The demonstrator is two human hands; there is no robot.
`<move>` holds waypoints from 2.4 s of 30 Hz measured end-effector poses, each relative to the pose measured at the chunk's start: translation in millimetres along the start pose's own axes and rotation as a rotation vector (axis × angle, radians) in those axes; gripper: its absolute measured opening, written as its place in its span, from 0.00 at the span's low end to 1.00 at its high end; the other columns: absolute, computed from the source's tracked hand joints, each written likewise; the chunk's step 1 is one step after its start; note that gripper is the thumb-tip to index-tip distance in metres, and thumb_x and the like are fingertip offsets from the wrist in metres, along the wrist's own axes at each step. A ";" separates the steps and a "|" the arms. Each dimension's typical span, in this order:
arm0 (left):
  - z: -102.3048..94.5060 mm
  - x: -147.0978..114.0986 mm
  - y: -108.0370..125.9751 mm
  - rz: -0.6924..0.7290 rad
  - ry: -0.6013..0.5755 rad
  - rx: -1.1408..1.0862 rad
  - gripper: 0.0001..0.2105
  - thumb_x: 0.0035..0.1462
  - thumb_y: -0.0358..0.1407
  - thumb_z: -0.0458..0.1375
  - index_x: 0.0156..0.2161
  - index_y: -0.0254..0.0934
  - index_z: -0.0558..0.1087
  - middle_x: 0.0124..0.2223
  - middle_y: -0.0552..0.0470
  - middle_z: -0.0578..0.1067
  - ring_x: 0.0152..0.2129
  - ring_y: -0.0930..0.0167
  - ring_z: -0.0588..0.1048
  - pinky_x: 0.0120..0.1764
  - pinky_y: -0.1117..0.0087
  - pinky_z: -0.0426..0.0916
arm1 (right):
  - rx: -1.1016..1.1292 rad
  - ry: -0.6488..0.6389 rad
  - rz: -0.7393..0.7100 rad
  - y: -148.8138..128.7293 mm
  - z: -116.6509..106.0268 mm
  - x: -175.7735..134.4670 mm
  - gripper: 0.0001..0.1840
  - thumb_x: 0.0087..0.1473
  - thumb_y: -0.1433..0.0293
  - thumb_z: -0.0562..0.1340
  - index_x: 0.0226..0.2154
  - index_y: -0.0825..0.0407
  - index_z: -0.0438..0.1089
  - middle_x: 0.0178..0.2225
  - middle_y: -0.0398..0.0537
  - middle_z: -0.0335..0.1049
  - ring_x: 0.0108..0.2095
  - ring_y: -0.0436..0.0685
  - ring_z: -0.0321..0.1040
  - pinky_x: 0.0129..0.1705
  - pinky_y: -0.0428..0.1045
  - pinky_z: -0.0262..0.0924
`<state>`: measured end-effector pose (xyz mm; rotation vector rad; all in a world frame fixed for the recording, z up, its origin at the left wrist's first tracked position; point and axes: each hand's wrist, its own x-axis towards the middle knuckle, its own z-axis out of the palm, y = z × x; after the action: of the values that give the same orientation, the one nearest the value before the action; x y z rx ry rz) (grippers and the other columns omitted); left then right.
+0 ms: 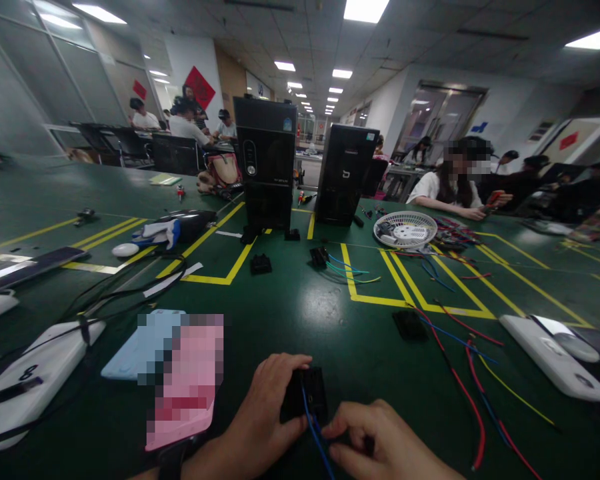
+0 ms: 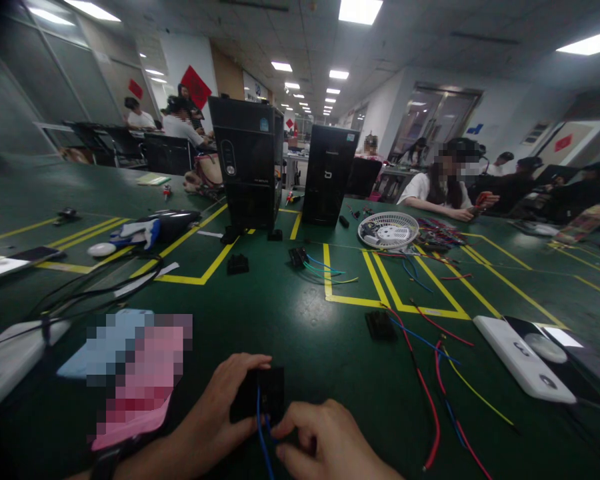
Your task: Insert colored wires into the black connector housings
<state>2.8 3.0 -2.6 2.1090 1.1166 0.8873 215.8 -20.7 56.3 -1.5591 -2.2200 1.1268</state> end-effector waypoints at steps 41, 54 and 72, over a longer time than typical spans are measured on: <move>-3.0 0.3 1.5 0.029 0.000 0.005 0.31 0.48 0.26 0.64 0.56 0.45 0.58 0.50 0.49 0.70 0.47 0.59 0.68 0.50 0.55 0.62 | 0.098 -0.255 -0.114 7.1 12.0 6.8 0.18 0.51 0.76 0.59 0.16 0.52 0.51 0.15 0.32 0.42 0.17 0.43 0.41 0.18 0.42 0.33; -4.1 -0.1 3.5 0.068 -0.024 0.028 0.33 0.49 0.27 0.64 0.57 0.47 0.56 0.51 0.49 0.69 0.48 0.59 0.68 0.51 0.54 0.60 | 0.076 -0.301 -0.156 0.9 1.4 3.2 0.20 0.53 0.75 0.57 0.16 0.52 0.49 0.16 0.33 0.41 0.17 0.43 0.40 0.18 0.43 0.35; -4.7 -0.2 5.4 0.073 -0.018 -0.011 0.18 0.48 0.22 0.56 0.42 0.43 0.62 0.49 0.49 0.69 0.48 0.61 0.67 0.49 0.57 0.60 | -0.125 -0.147 -0.055 12.2 14.4 6.4 0.09 0.47 0.72 0.63 0.35 0.47 0.72 0.22 0.36 0.69 0.21 0.48 0.60 0.24 0.42 0.45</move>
<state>1.6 1.1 4.2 2.1559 1.0295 0.9043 213.8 -20.0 36.4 -1.4955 -2.4567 1.1405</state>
